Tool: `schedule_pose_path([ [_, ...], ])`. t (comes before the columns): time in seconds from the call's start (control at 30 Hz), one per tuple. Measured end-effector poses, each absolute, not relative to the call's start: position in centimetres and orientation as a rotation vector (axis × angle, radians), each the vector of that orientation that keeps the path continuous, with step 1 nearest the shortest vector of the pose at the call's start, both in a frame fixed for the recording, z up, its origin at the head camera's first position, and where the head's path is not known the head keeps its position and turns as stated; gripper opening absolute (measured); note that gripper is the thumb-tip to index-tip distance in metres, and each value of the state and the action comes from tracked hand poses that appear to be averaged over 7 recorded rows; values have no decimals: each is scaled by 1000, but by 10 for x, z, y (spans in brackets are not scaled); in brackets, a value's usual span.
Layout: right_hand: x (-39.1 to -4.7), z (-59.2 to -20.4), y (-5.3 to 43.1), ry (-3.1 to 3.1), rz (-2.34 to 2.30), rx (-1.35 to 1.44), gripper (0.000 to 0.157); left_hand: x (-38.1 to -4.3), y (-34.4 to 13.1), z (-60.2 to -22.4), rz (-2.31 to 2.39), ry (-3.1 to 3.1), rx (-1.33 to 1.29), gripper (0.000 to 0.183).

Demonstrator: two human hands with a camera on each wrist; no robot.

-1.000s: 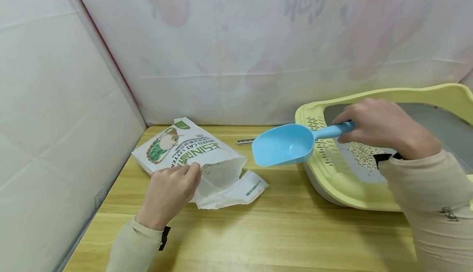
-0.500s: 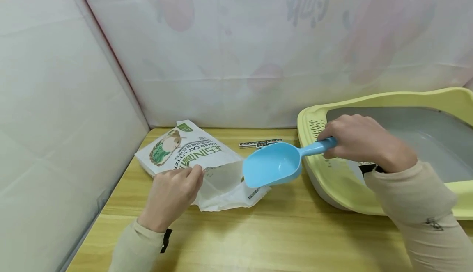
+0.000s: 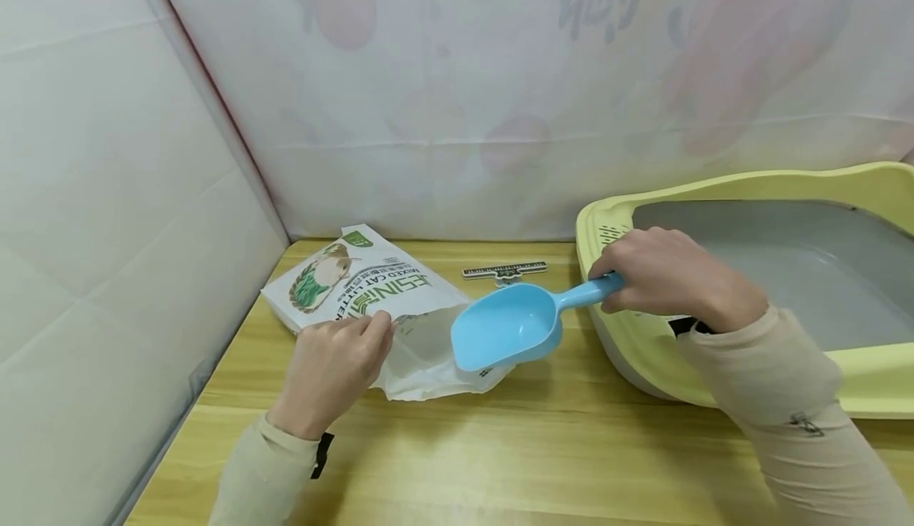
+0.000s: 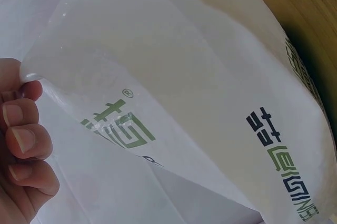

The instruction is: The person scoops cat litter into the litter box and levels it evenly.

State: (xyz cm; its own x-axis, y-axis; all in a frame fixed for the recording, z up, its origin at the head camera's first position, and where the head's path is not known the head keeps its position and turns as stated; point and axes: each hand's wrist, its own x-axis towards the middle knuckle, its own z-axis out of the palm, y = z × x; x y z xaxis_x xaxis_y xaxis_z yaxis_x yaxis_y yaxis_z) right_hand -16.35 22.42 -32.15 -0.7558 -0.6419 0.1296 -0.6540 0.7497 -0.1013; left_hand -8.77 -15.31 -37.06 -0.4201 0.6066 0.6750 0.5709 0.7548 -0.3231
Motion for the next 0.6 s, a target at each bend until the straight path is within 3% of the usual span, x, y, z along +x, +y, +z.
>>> schedule_pose_path([
  [0.6, -161, -330, 202, -2846, 134, 1163, 16, -88, -152, -371, 40, -2120, -881, 42],
])
